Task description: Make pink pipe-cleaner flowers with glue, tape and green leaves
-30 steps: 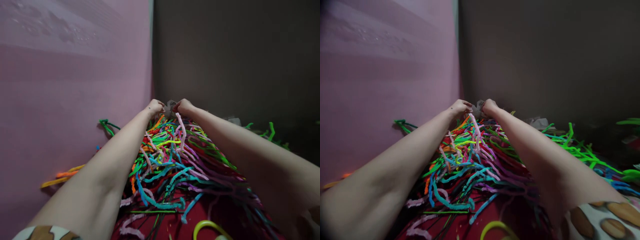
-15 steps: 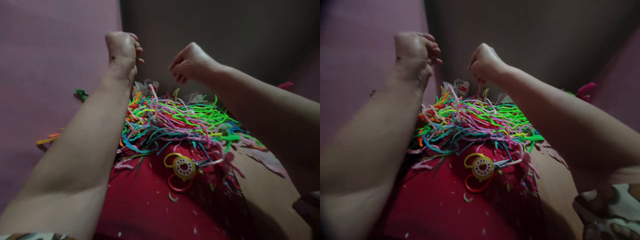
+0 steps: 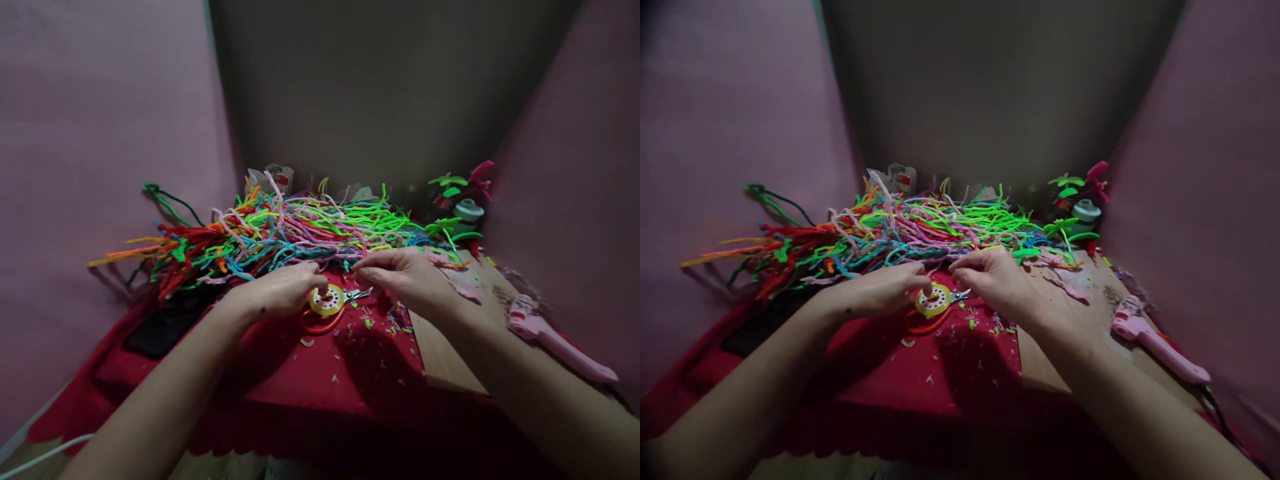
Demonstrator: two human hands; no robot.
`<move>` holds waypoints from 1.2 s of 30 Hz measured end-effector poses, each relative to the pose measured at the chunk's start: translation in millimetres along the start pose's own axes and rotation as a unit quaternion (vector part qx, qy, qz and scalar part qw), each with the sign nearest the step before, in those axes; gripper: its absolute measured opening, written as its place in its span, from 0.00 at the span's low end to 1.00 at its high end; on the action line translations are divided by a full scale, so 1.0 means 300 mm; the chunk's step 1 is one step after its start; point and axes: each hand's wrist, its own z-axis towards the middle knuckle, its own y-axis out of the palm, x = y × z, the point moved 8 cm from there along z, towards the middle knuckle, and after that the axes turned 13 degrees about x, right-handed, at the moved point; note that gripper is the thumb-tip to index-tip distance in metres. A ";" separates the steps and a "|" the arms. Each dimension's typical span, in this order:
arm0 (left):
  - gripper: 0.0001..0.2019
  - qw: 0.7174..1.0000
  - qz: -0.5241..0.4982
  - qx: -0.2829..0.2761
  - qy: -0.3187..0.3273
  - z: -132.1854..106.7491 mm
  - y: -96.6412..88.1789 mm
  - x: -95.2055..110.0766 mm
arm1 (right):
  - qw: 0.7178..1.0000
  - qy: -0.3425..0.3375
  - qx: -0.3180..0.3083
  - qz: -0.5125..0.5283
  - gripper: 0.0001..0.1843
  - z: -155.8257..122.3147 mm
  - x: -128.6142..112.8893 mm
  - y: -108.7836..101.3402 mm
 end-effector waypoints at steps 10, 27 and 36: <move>0.10 0.975 0.095 -0.170 0.106 -0.087 0.088 -0.044 | 0.999 -0.006 0.046 0.009 0.08 -0.062 0.058 -0.019; 0.05 0.997 -0.072 -0.022 0.035 -0.064 0.138 0.136 | 0.990 -0.060 0.104 0.076 0.08 -0.103 0.077 -0.070; 0.09 0.980 -0.152 -0.015 -0.126 -0.063 0.131 0.057 | 0.990 -0.090 0.094 0.063 0.07 -0.113 0.057 -0.069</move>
